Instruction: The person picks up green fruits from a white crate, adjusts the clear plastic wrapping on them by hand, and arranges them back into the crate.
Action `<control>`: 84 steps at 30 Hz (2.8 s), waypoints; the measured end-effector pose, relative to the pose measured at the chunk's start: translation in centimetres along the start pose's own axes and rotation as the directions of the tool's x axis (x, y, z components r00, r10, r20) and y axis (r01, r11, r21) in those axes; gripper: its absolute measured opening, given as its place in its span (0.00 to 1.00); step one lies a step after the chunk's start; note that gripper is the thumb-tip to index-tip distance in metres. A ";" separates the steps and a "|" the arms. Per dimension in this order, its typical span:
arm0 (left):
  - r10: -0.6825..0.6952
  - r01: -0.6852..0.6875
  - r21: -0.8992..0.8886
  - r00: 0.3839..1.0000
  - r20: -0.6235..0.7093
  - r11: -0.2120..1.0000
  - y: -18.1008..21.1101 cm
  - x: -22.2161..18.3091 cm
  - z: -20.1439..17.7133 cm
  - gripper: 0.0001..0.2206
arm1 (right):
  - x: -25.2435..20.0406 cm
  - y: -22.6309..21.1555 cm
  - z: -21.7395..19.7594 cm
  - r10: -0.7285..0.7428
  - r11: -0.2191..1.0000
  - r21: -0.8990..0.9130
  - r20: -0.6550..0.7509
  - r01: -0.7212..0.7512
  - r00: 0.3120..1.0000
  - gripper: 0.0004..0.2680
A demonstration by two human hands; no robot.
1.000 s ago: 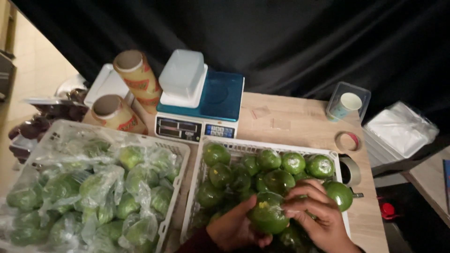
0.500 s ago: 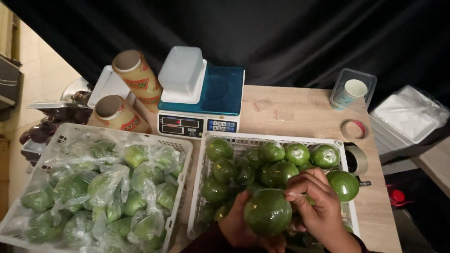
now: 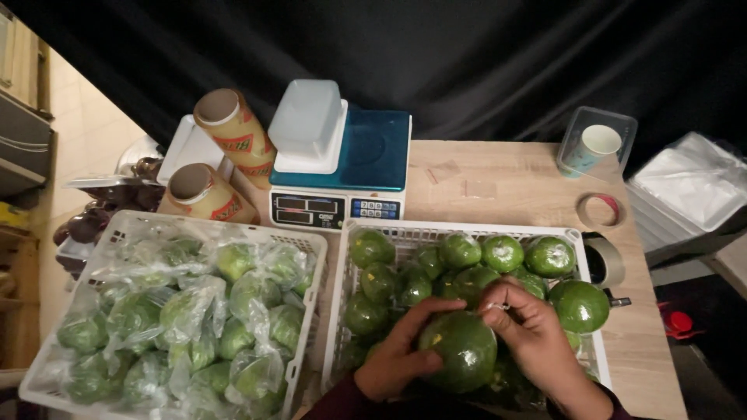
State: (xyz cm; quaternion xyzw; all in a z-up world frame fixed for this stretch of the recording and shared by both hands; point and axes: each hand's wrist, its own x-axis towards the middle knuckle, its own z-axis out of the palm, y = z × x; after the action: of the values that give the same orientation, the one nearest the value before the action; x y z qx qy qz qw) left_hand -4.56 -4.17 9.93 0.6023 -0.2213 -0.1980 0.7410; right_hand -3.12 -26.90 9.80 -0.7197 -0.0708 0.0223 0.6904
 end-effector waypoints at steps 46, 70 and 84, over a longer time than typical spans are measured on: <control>-0.420 0.373 0.737 0.898 -0.133 0.564 6.9 2.0 1.1 0.28 | -0.3 9.1 -4.1 0.241 0.970 -0.027 0.189 -0.241 0.952 0.08; 0.082 0.109 0.644 0.962 -0.260 0.757 -4.4 -6.8 -3.2 0.37 | -2.8 24.8 -28.4 0.544 0.496 -0.224 -0.673 -0.839 0.502 0.16; -0.084 0.285 0.595 0.936 -0.341 0.752 -8.6 -8.1 -4.9 0.17 | 0.0 33.0 -32.8 0.885 0.369 0.255 -0.392 -0.894 0.253 0.18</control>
State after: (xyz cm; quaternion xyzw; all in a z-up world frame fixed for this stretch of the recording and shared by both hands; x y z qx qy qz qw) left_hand -8.71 2.58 -0.08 0.8583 -0.1014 -0.0929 0.4944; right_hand 3.53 -60.59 -21.54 -0.6214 0.5142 0.2315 0.5439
